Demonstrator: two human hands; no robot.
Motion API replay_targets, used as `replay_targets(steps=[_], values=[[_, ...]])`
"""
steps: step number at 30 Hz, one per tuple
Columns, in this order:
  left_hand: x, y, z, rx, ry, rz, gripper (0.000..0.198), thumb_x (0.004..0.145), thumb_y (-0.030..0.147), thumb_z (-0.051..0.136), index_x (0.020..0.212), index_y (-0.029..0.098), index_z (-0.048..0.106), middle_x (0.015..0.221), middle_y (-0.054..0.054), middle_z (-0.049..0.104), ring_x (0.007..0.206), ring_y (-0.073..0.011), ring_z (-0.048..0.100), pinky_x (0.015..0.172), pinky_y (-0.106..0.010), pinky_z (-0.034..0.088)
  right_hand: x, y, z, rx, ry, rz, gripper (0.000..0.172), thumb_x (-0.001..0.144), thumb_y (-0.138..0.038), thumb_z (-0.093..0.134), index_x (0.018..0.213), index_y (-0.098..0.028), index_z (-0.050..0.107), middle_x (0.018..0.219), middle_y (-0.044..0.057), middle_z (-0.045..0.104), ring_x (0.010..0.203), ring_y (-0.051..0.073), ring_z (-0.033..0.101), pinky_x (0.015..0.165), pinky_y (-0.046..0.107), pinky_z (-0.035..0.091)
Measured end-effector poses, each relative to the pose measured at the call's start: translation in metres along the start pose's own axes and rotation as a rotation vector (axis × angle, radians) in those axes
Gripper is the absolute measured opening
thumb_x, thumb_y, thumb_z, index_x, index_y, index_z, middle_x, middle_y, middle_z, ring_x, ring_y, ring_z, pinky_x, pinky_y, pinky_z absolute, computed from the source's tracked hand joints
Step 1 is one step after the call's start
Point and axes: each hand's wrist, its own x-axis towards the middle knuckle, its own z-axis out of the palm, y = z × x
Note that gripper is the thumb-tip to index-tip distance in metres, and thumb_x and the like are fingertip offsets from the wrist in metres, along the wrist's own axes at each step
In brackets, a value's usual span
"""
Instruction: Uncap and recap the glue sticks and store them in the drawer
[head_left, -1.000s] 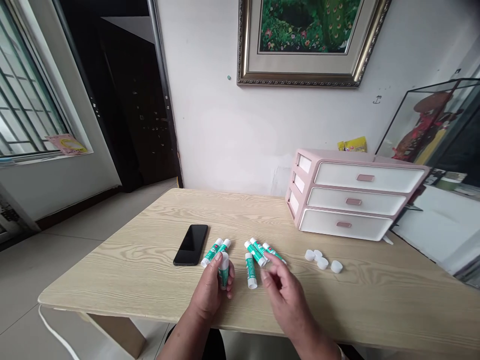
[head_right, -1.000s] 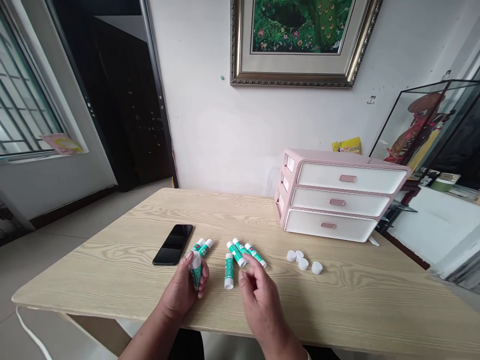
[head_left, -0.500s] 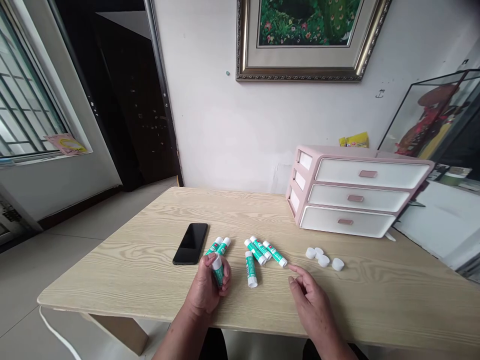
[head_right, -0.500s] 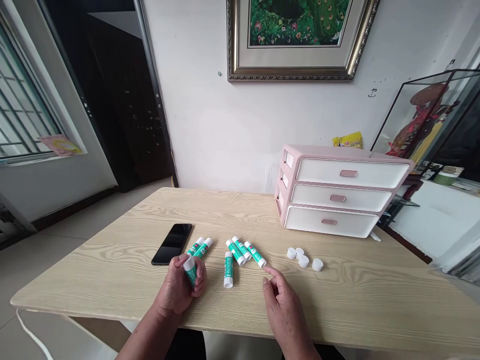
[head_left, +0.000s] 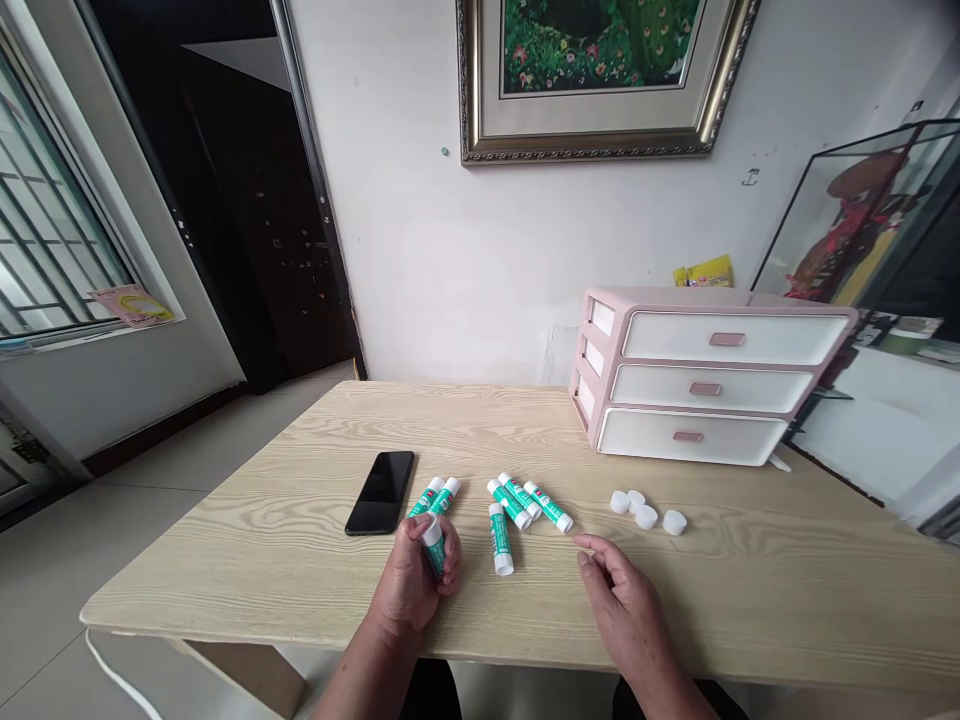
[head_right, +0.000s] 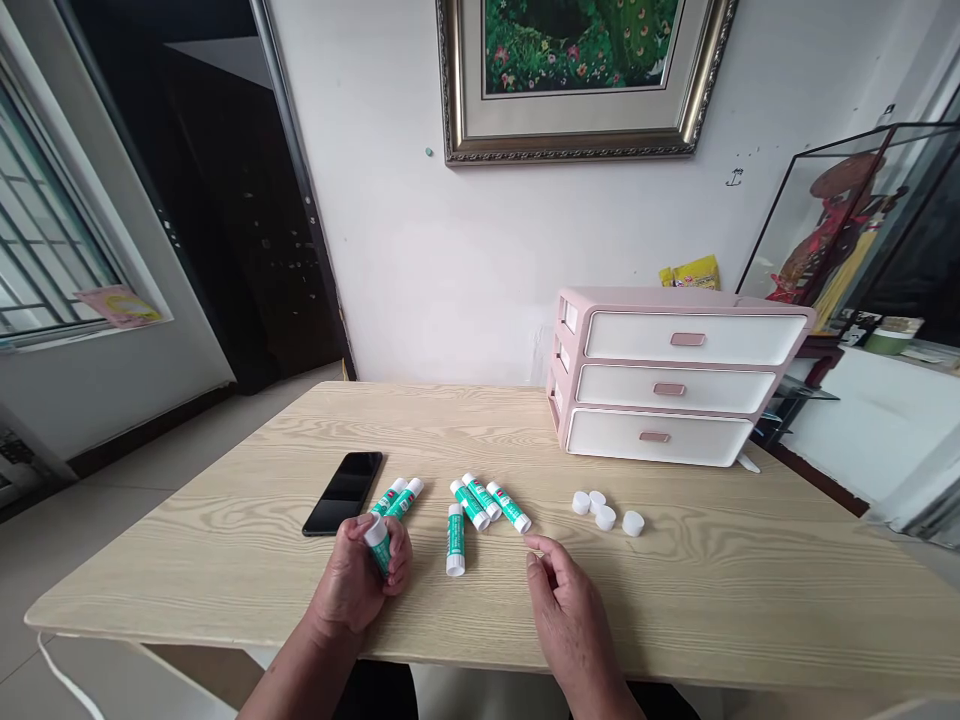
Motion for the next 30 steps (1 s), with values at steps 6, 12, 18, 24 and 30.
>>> replay_targets(steps=[6, 12, 18, 24, 30], values=[[0.003, -0.003, -0.002, -0.024, 0.083, 0.057, 0.056, 0.081, 0.072, 0.06, 0.062, 0.02, 0.052, 0.05, 0.003, 0.045, 0.041, -0.0073, 0.033, 0.038, -0.019, 0.021, 0.0, -0.002, 0.001, -0.019, 0.013, -0.004, 0.04, 0.097, -0.052, 0.05, 0.112, -0.022, 0.073, 0.073, 0.001, 0.067, 0.064, 0.02, 0.061, 0.06, 0.029, 0.05], [0.002, -0.007, 0.003, 0.189, 0.265, 0.095, 0.056, 0.084, 0.074, 0.061, 0.092, 0.018, 0.064, 0.065, 0.002, 0.056, 0.05, -0.0096, 0.043, 0.04, -0.019, 0.029, 0.0, -0.003, 0.001, -0.051, -0.007, -0.027, 0.04, 0.098, -0.052, 0.049, 0.109, -0.024, 0.074, 0.08, 0.003, 0.072, 0.069, 0.02, 0.065, 0.065, 0.03, 0.051], [-0.001, -0.006, 0.005, 0.931, 0.388, 0.186, 0.055, 0.091, 0.041, 0.061, 0.142, 0.02, 0.055, 0.102, -0.008, 0.074, 0.083, -0.0225, 0.069, 0.072, -0.032, 0.052, -0.002, -0.006, 0.001, -0.086, -0.003, -0.063, 0.041, 0.1, -0.054, 0.046, 0.107, -0.024, 0.074, 0.075, 0.002, 0.07, 0.067, 0.02, 0.064, 0.063, 0.03, 0.05], [0.004, -0.009, 0.008, 1.615, 0.399, 0.246, 0.048, 0.101, 0.026, 0.044, 0.148, 0.02, 0.046, 0.141, -0.018, 0.066, 0.119, -0.033, 0.069, 0.089, -0.041, 0.054, -0.003, -0.011, 0.001, -0.108, 0.003, -0.084, 0.04, 0.101, -0.052, 0.046, 0.105, -0.023, 0.074, 0.071, 0.001, 0.068, 0.064, 0.02, 0.062, 0.061, 0.03, 0.049], [0.011, -0.004, 0.018, 2.006, 0.434, 0.22, 0.036, 0.1, 0.021, 0.042, 0.133, 0.016, 0.057, 0.132, -0.019, 0.069, 0.103, -0.0291, 0.074, 0.073, -0.034, 0.056, -0.004, -0.016, 0.0, -0.103, 0.001, -0.087, 0.037, 0.1, -0.049, 0.048, 0.103, -0.024, 0.074, 0.072, 0.002, 0.069, 0.065, 0.019, 0.063, 0.06, 0.029, 0.048]])
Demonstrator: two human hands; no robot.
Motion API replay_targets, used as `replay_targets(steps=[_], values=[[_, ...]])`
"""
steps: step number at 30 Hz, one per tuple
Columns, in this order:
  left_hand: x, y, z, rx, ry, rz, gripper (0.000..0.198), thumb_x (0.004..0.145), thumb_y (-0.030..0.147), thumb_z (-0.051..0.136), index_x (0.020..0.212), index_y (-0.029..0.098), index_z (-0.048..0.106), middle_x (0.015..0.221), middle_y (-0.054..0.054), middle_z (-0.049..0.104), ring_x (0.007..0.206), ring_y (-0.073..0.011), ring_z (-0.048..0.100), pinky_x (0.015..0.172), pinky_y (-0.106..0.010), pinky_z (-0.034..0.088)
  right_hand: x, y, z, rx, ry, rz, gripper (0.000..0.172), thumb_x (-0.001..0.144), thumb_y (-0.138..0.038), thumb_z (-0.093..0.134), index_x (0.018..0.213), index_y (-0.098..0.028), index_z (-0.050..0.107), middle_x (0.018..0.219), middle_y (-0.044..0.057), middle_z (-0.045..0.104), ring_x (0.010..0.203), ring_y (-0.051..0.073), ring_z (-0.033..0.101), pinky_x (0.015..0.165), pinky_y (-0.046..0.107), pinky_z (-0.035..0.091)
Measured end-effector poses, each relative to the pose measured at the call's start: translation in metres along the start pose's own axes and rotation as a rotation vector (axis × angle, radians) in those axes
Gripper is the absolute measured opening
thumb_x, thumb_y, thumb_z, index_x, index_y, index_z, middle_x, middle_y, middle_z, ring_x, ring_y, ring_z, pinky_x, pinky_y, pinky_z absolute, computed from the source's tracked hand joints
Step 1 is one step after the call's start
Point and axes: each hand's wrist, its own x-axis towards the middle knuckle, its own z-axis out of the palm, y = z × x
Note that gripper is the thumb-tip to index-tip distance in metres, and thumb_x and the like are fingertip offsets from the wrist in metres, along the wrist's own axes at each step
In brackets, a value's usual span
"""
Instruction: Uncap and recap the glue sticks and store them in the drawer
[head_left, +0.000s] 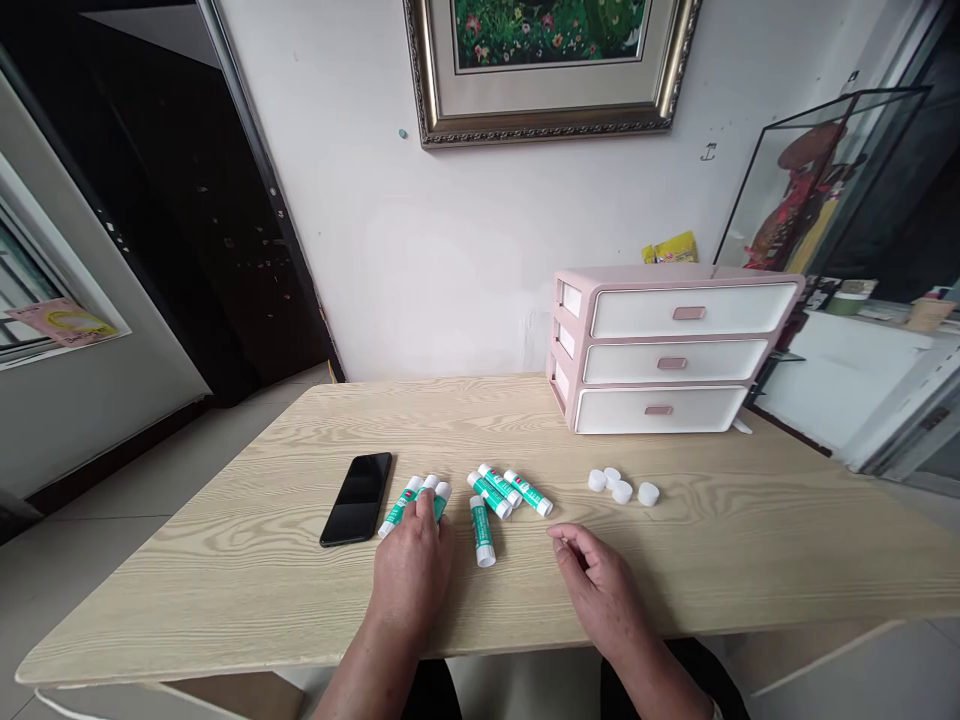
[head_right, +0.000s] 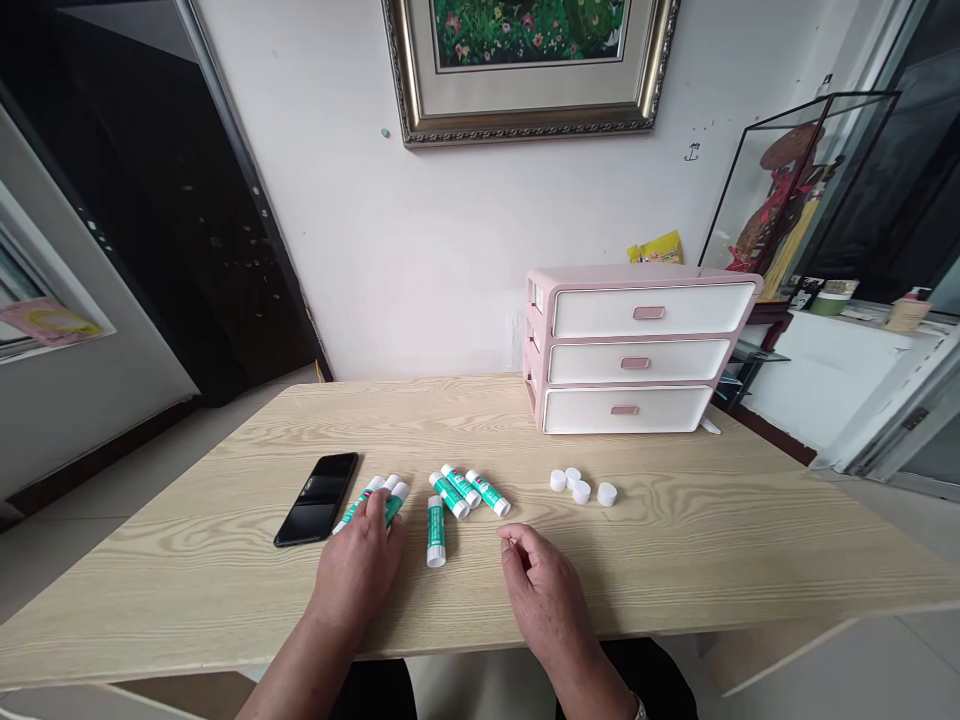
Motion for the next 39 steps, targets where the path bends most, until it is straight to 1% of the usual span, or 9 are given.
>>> replay_targets(steps=[7, 13, 15, 21, 25, 28, 32, 36, 39], values=[[-0.002, 0.002, -0.001, 0.128, -0.024, 0.03, 0.037, 0.1, 0.02, 0.045, 0.132, 0.016, 0.062, 0.127, -0.018, 0.069, 0.102, -0.029, 0.073, 0.07, -0.033, 0.056, -0.001, -0.002, 0.001, 0.021, -0.01, -0.014, 0.037, 0.101, -0.047, 0.046, 0.104, -0.022, 0.073, 0.073, 0.002, 0.07, 0.067, 0.02, 0.065, 0.06, 0.029, 0.049], [-0.007, -0.007, 0.007, 0.111, 0.158, 0.093, 0.034, 0.102, 0.028, 0.046, 0.125, 0.016, 0.068, 0.121, -0.019, 0.069, 0.111, -0.033, 0.068, 0.087, -0.039, 0.054, -0.002, -0.001, 0.002, 0.009, -0.005, -0.017, 0.033, 0.101, -0.042, 0.047, 0.105, -0.022, 0.073, 0.074, 0.003, 0.071, 0.067, 0.02, 0.066, 0.06, 0.029, 0.049], [-0.009, -0.006, 0.01, 0.045, 0.178, 0.128, 0.032, 0.103, 0.032, 0.045, 0.119, 0.018, 0.069, 0.121, -0.018, 0.069, 0.11, -0.0328, 0.067, 0.088, -0.039, 0.052, -0.001, -0.002, 0.002, 0.014, -0.006, -0.011, 0.034, 0.101, -0.043, 0.046, 0.105, -0.021, 0.073, 0.074, 0.003, 0.071, 0.067, 0.02, 0.066, 0.062, 0.029, 0.05], [-0.012, 0.023, 0.017, -0.158, -0.007, 0.125, 0.027, 0.102, 0.043, 0.048, 0.109, 0.023, 0.064, 0.112, -0.013, 0.071, 0.091, -0.0271, 0.071, 0.07, -0.033, 0.048, -0.002, 0.002, 0.004, 0.061, 0.048, 0.011, 0.032, 0.1, -0.041, 0.048, 0.108, -0.021, 0.072, 0.101, 0.008, 0.078, 0.09, 0.024, 0.072, 0.08, 0.033, 0.056], [-0.009, 0.043, 0.01, -0.183, -0.096, 0.052, 0.026, 0.098, 0.045, 0.053, 0.104, 0.02, 0.059, 0.104, -0.013, 0.071, 0.089, -0.0273, 0.072, 0.07, -0.032, 0.046, -0.001, 0.007, 0.006, 0.07, 0.097, 0.0, 0.031, 0.099, -0.038, 0.048, 0.11, -0.021, 0.071, 0.108, 0.009, 0.078, 0.097, 0.024, 0.072, 0.086, 0.035, 0.056], [-0.005, 0.048, 0.002, -0.224, -0.15, -0.002, 0.026, 0.096, 0.043, 0.054, 0.107, 0.019, 0.058, 0.108, -0.014, 0.072, 0.094, -0.028, 0.072, 0.072, -0.033, 0.046, 0.003, 0.009, 0.003, 0.03, 0.111, -0.032, 0.03, 0.1, -0.035, 0.047, 0.111, -0.021, 0.07, 0.108, 0.009, 0.077, 0.096, 0.024, 0.072, 0.085, 0.035, 0.056], [0.001, 0.044, -0.002, -0.237, -0.221, -0.066, 0.022, 0.091, 0.036, 0.057, 0.105, 0.02, 0.059, 0.108, -0.014, 0.074, 0.096, -0.0291, 0.072, 0.072, -0.033, 0.046, 0.02, 0.013, -0.01, -0.18, 0.148, -0.102, 0.03, 0.099, -0.028, 0.047, 0.117, -0.02, 0.069, 0.105, 0.009, 0.076, 0.091, 0.023, 0.071, 0.083, 0.036, 0.056], [0.005, 0.039, 0.004, -0.239, -0.242, -0.081, 0.013, 0.091, 0.031, 0.056, 0.092, 0.02, 0.062, 0.105, -0.015, 0.075, 0.095, -0.0301, 0.073, 0.07, -0.034, 0.045, 0.046, 0.019, -0.028, -0.443, 0.185, -0.198, 0.036, 0.1, -0.021, 0.044, 0.127, -0.017, 0.066, 0.117, 0.013, 0.072, 0.105, 0.026, 0.069, 0.09, 0.038, 0.055], [0.003, 0.037, 0.007, -0.266, -0.233, -0.084, 0.015, 0.093, 0.031, 0.054, 0.094, 0.018, 0.062, 0.104, -0.018, 0.075, 0.096, -0.0325, 0.072, 0.073, -0.036, 0.047, 0.064, 0.025, -0.037, -0.617, 0.142, -0.208, 0.038, 0.099, -0.016, 0.045, 0.133, -0.014, 0.064, 0.127, 0.016, 0.068, 0.114, 0.027, 0.067, 0.094, 0.037, 0.053]])
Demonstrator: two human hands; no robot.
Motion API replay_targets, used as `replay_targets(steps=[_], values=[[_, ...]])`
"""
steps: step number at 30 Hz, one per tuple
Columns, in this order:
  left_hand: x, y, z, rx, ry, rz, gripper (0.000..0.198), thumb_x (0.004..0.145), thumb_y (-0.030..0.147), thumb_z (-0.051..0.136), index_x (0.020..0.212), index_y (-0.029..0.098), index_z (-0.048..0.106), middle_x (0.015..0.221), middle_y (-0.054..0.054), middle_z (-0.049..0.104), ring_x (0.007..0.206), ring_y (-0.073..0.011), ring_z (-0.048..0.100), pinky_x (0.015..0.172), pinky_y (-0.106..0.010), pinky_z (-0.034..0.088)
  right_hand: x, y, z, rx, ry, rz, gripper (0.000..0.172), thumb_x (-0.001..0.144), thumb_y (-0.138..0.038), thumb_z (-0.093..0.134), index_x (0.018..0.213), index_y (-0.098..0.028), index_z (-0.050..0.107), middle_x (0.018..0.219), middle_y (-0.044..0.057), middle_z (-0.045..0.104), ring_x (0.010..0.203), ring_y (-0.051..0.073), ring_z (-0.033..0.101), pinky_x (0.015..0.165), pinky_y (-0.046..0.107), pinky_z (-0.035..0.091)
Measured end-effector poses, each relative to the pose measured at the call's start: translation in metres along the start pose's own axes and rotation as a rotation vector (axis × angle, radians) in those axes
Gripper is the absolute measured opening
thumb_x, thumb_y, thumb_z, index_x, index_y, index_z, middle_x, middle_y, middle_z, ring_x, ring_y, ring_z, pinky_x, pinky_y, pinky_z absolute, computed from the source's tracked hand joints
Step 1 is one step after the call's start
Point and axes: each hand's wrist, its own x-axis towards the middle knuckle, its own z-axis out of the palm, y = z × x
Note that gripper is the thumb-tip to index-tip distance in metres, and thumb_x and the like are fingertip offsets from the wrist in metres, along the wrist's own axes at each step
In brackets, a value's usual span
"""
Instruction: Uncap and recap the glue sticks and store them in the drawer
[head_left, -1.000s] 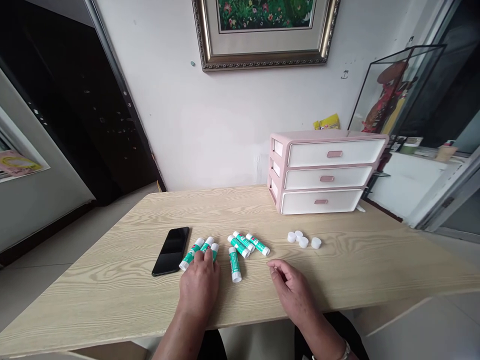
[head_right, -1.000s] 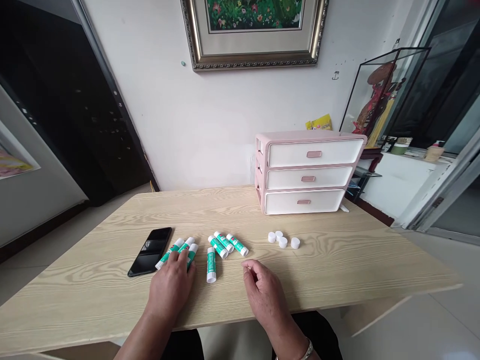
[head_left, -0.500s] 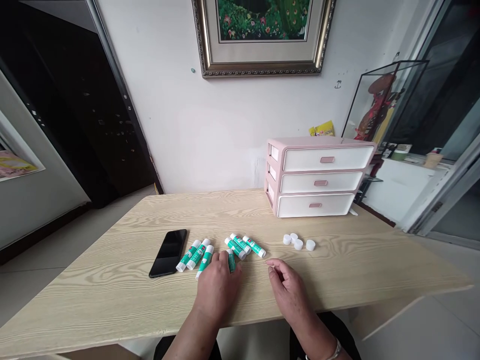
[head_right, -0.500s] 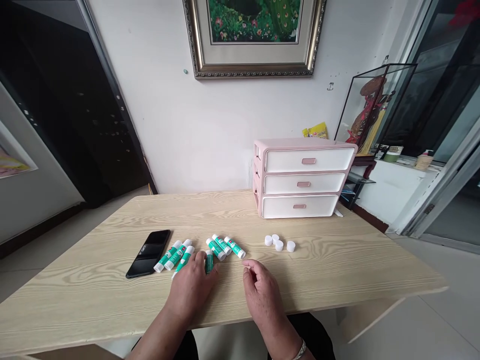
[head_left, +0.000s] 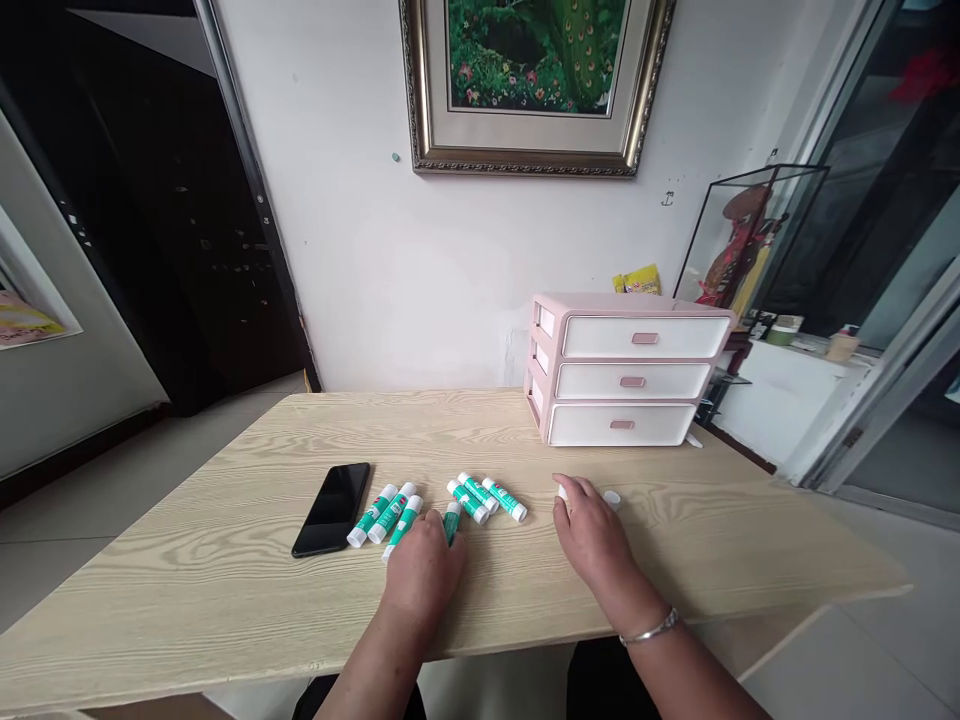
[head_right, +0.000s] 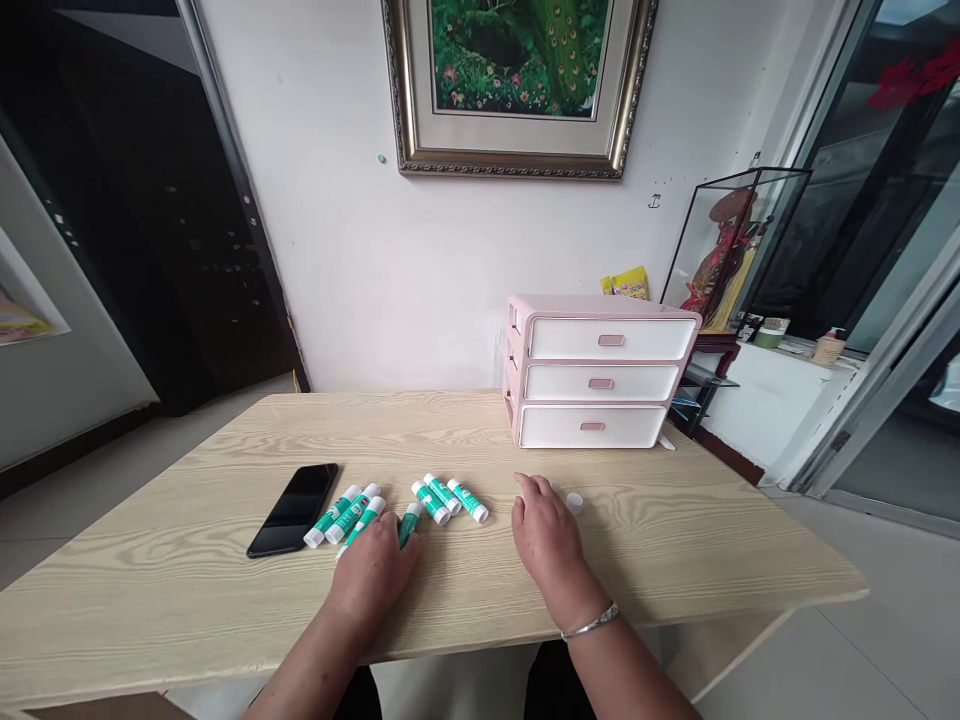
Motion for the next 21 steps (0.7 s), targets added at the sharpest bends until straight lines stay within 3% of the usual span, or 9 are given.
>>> replay_targets(steps=[4, 9, 13, 15, 18, 21], values=[[-0.005, -0.007, 0.001, -0.093, 0.03, 0.014, 0.019, 0.097, 0.03, 0.05, 0.104, 0.016, 0.06, 0.106, -0.02, 0.074, 0.1, -0.0329, 0.071, 0.077, -0.037, 0.047, 0.013, 0.015, 0.007, -0.135, -0.129, -0.013, 0.038, 0.099, -0.012, 0.046, 0.134, -0.013, 0.063, 0.129, 0.015, 0.066, 0.111, 0.024, 0.068, 0.091, 0.031, 0.051], [-0.01, -0.02, 0.0, -0.284, 0.044, 0.118, 0.024, 0.1, 0.039, 0.042, 0.108, 0.022, 0.057, 0.101, -0.009, 0.073, 0.095, -0.0249, 0.07, 0.08, -0.032, 0.049, 0.017, 0.019, 0.013, -0.178, -0.197, -0.011, 0.038, 0.098, -0.008, 0.045, 0.129, -0.015, 0.066, 0.125, 0.014, 0.067, 0.102, 0.022, 0.071, 0.083, 0.029, 0.049], [-0.014, -0.024, -0.003, -0.709, -0.111, 0.104, 0.025, 0.097, 0.044, 0.041, 0.094, 0.023, 0.055, 0.069, 0.001, 0.064, 0.061, -0.0189, 0.058, 0.062, -0.03, 0.047, 0.017, 0.017, 0.013, -0.135, -0.21, -0.011, 0.037, 0.098, -0.008, 0.046, 0.126, -0.016, 0.069, 0.12, 0.014, 0.069, 0.098, 0.023, 0.07, 0.082, 0.03, 0.049], [-0.014, -0.025, -0.003, -0.99, -0.211, 0.074, 0.02, 0.094, 0.041, 0.045, 0.09, 0.024, 0.053, 0.066, 0.002, 0.062, 0.056, -0.0165, 0.053, 0.056, -0.028, 0.045, 0.017, 0.016, 0.012, -0.123, -0.213, -0.017, 0.036, 0.098, -0.01, 0.046, 0.125, -0.016, 0.069, 0.118, 0.014, 0.07, 0.098, 0.023, 0.07, 0.084, 0.031, 0.05], [-0.011, -0.025, 0.0, -1.212, -0.269, 0.072, 0.013, 0.088, 0.035, 0.05, 0.086, 0.022, 0.054, 0.073, 0.0, 0.065, 0.06, -0.0155, 0.055, 0.051, -0.025, 0.043, 0.017, 0.01, 0.009, 0.019, -0.133, 0.033, 0.035, 0.099, -0.016, 0.047, 0.127, -0.013, 0.067, 0.12, 0.016, 0.07, 0.1, 0.025, 0.069, 0.088, 0.034, 0.051], [-0.007, -0.023, 0.005, -1.313, -0.311, 0.064, 0.012, 0.081, 0.028, 0.052, 0.09, 0.021, 0.056, 0.075, -0.001, 0.064, 0.063, -0.0147, 0.055, 0.046, -0.022, 0.038, 0.016, -0.013, 0.0, 0.392, 0.022, 0.091, 0.035, 0.099, -0.029, 0.052, 0.126, -0.014, 0.068, 0.114, 0.014, 0.072, 0.089, 0.023, 0.069, 0.083, 0.036, 0.054]])
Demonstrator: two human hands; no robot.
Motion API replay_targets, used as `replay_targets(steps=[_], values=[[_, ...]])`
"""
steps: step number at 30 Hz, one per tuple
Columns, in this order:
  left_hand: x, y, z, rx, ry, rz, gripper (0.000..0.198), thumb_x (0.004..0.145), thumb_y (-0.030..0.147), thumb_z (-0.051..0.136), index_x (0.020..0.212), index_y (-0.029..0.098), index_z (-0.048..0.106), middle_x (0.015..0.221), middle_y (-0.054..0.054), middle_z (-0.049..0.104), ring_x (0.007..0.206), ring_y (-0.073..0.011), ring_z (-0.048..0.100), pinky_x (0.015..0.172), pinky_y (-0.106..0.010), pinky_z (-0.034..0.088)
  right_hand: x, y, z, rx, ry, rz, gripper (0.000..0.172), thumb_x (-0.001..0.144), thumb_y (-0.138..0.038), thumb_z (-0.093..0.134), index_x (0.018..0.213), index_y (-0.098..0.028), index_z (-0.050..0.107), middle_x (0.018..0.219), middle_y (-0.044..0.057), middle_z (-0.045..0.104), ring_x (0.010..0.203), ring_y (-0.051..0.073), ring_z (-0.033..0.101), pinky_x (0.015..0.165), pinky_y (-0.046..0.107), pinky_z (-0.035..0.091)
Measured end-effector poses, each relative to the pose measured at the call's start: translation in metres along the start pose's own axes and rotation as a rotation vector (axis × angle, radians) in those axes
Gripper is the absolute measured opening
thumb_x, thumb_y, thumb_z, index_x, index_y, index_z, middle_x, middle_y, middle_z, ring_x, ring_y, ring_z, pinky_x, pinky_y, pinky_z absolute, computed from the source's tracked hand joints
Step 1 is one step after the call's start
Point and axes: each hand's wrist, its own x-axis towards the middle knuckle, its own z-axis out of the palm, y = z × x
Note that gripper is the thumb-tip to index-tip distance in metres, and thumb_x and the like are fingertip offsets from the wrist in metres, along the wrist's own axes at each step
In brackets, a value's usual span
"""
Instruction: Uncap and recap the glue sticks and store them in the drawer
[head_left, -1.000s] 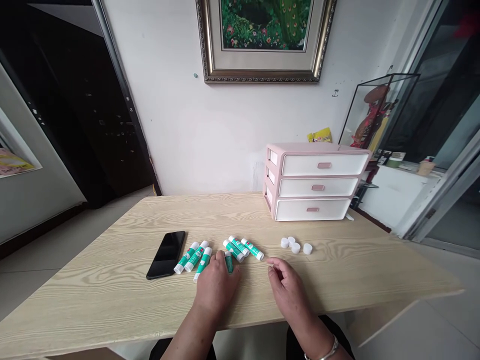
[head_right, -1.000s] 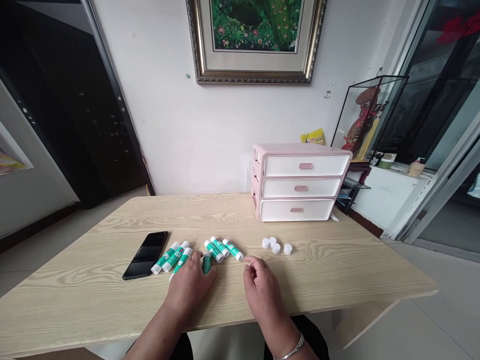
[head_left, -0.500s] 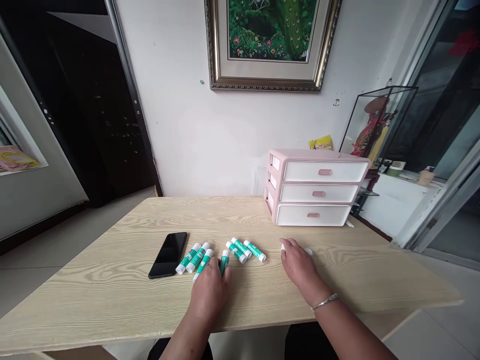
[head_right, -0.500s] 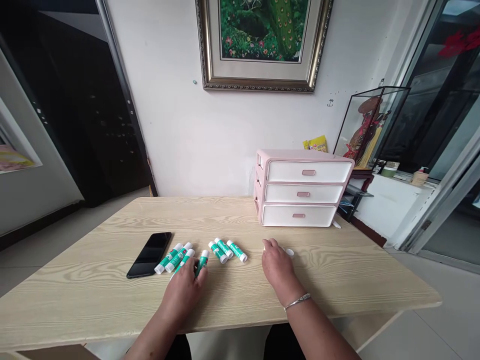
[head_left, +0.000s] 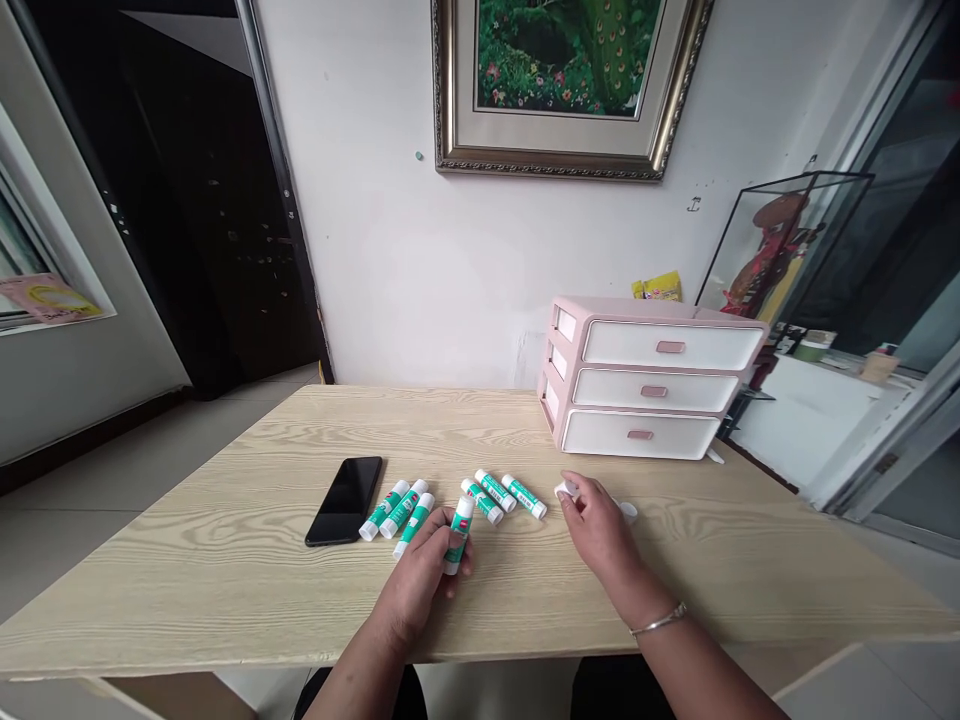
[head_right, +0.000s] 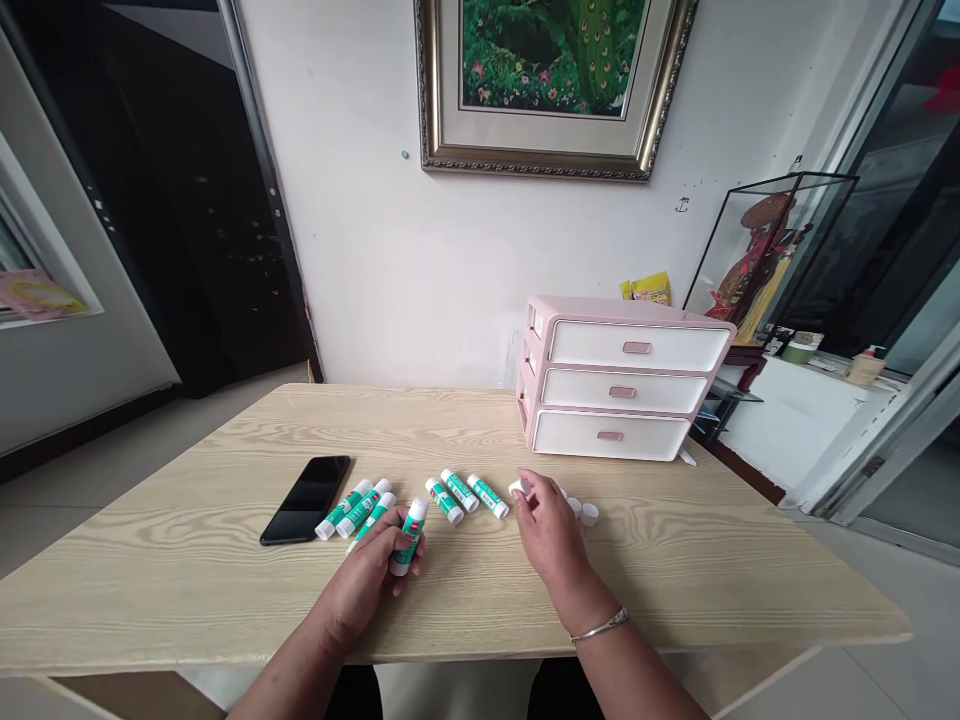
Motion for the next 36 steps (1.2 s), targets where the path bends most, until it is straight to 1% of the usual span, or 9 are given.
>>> replay_targets(steps=[2, 4, 8, 15, 21, 25, 30, 33, 36], values=[[0.001, 0.0, 0.003, -0.047, -0.012, -0.023, 0.022, 0.076, 0.024, 0.052, 0.097, 0.022, 0.057, 0.077, 0.0, 0.064, 0.064, -0.0144, 0.056, 0.045, -0.021, 0.034, -0.005, -0.025, 0.002, 0.276, 0.027, 0.002, 0.036, 0.098, -0.041, 0.055, 0.121, -0.018, 0.069, 0.102, 0.01, 0.074, 0.08, 0.021, 0.067, 0.074, 0.033, 0.056], [0.0, 0.002, 0.007, -0.054, -0.026, -0.041, 0.03, 0.074, 0.022, 0.052, 0.103, 0.022, 0.057, 0.077, 0.001, 0.062, 0.064, -0.014, 0.055, 0.045, -0.021, 0.032, -0.012, -0.05, 0.007, 0.505, -0.021, -0.005, 0.037, 0.096, -0.048, 0.059, 0.116, -0.02, 0.071, 0.095, 0.008, 0.075, 0.076, 0.02, 0.066, 0.069, 0.031, 0.056], [-0.005, 0.007, 0.012, 0.006, -0.058, -0.077, 0.028, 0.074, 0.021, 0.053, 0.102, 0.022, 0.058, 0.07, 0.004, 0.057, 0.06, -0.0111, 0.045, 0.049, -0.021, 0.029, -0.025, -0.079, 0.023, 0.714, -0.154, -0.056, 0.033, 0.097, -0.048, 0.062, 0.115, -0.022, 0.071, 0.095, 0.006, 0.074, 0.074, 0.017, 0.064, 0.067, 0.029, 0.055], [-0.005, 0.004, 0.008, 0.016, -0.098, -0.054, 0.028, 0.072, 0.02, 0.055, 0.1, 0.021, 0.061, 0.075, 0.004, 0.059, 0.067, -0.0117, 0.046, 0.062, -0.023, 0.034, -0.033, -0.072, 0.037, 0.666, -0.226, -0.104, 0.026, 0.1, -0.038, 0.06, 0.121, -0.026, 0.069, 0.103, 0.007, 0.074, 0.083, 0.019, 0.068, 0.07, 0.03, 0.057], [-0.007, 0.009, 0.01, 0.059, -0.139, -0.05, 0.024, 0.078, 0.025, 0.053, 0.1, 0.02, 0.063, 0.073, 0.004, 0.054, 0.065, -0.0122, 0.042, 0.057, -0.022, 0.033, -0.038, -0.073, 0.034, 0.578, -0.19, -0.186, 0.025, 0.1, -0.032, 0.06, 0.121, -0.027, 0.071, 0.104, 0.007, 0.076, 0.086, 0.019, 0.07, 0.072, 0.03, 0.058], [-0.01, 0.007, 0.01, 0.103, -0.166, 0.007, 0.025, 0.089, 0.04, 0.054, 0.096, 0.018, 0.064, 0.073, 0.002, 0.051, 0.066, -0.0141, 0.045, 0.052, -0.022, 0.034, -0.045, -0.077, 0.035, 0.515, -0.181, -0.264, 0.029, 0.099, -0.028, 0.06, 0.126, -0.027, 0.07, 0.113, 0.007, 0.076, 0.092, 0.019, 0.071, 0.081, 0.032, 0.06], [-0.011, 0.004, 0.01, 0.101, -0.126, 0.081, 0.054, 0.089, 0.069, 0.055, 0.083, 0.016, 0.063, 0.075, -0.001, 0.054, 0.061, -0.0137, 0.048, 0.049, -0.025, 0.04, -0.057, -0.082, 0.03, 0.482, -0.259, -0.348, 0.038, 0.1, -0.026, 0.059, 0.138, -0.03, 0.063, 0.123, 0.007, 0.074, 0.102, 0.021, 0.07, 0.082, 0.032, 0.059], [-0.01, 0.004, 0.01, 0.115, -0.083, 0.079, 0.059, 0.088, 0.074, 0.054, 0.069, 0.017, 0.058, 0.064, 0.001, 0.052, 0.053, -0.0117, 0.045, 0.05, -0.026, 0.04, -0.06, -0.075, 0.027, 0.477, -0.27, -0.301, 0.038, 0.098, -0.027, 0.061, 0.137, -0.03, 0.062, 0.123, 0.007, 0.073, 0.095, 0.019, 0.07, 0.075, 0.031, 0.058], [-0.01, 0.003, 0.007, 0.117, -0.039, 0.054, 0.058, 0.09, 0.071, 0.048, 0.065, 0.019, 0.056, 0.055, 0.003, 0.044, 0.049, -0.0111, 0.039, 0.047, -0.025, 0.032, -0.053, -0.059, 0.026, 0.516, -0.182, -0.18, 0.029, 0.099, -0.032, 0.06, 0.127, -0.026, 0.066, 0.109, 0.006, 0.075, 0.083, 0.018, 0.069, 0.072, 0.029, 0.057]])
